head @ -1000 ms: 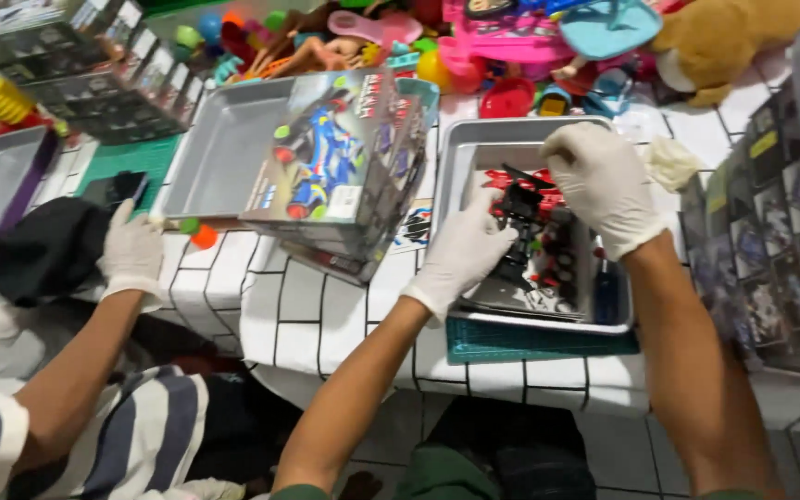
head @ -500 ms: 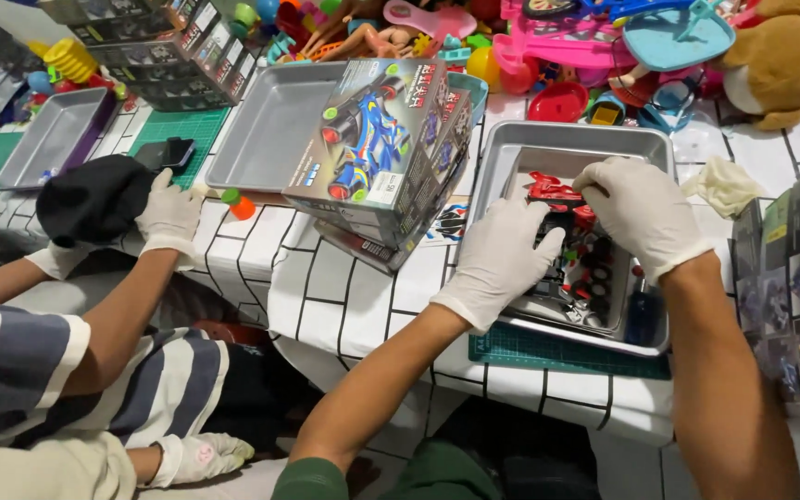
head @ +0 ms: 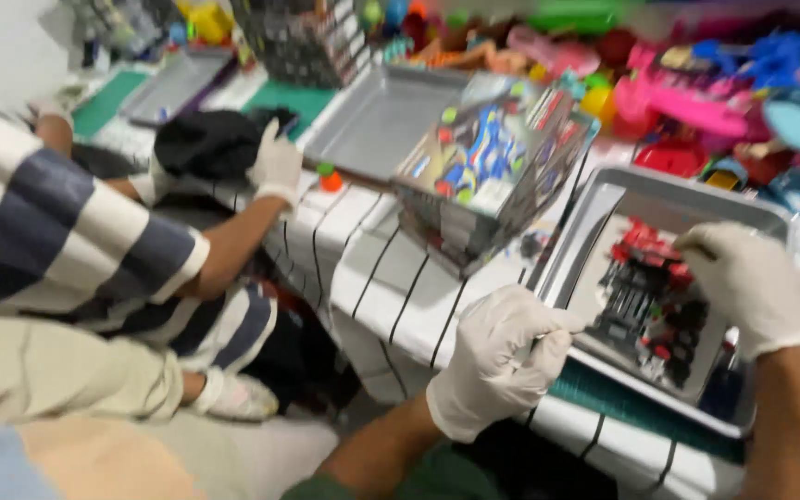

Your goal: The person assembles a toy vehicle by connecting various plastic components, including a black chassis, red body parts, and wheels, using their gloved hands. They pick up pieces from a metal tray and fit them together on a table covered with a checkered cloth.

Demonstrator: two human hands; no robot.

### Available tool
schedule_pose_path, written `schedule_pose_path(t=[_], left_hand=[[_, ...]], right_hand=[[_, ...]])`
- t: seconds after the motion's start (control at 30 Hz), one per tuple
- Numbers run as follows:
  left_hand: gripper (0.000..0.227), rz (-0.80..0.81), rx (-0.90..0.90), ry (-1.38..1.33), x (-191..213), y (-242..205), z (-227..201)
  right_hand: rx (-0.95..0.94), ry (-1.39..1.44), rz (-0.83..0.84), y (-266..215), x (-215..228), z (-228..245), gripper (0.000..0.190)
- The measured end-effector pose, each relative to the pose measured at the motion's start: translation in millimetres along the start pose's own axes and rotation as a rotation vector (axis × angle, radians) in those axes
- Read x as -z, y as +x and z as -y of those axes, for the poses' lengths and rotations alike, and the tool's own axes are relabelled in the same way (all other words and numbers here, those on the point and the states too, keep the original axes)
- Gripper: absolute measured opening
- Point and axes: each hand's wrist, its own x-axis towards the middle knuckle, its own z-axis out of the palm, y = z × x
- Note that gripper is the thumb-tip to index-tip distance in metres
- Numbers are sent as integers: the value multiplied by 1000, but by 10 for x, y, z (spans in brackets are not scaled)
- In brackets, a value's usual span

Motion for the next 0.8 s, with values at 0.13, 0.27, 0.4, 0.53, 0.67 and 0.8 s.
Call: schedule_pose_path(t=[0.13,0.27,0.4,0.53,0.67,0.8], left_hand=[[15,-30,-33,-1,-47,-437,-94],[18,27,-44,-138,-14,-696,-199],[22,-16,4,-178,-37,-796,-155],[22,-29,39,-210,37,-733,-130],[29,-36,-14,-165,108,-630,-104],[38,-78,-46,-117,148,-496,-101]], right_hand=[[81,17,-131,-39,-146,-42,23],[63,268,-144,-49,-218,-3,20],[-36,361,-98,-132,23,284,23],[102,139,-188,-116,-101,73,18],[116,-5,-228,-116,-137,-28,17],[22,-10,-143,-103,114,186,23]])
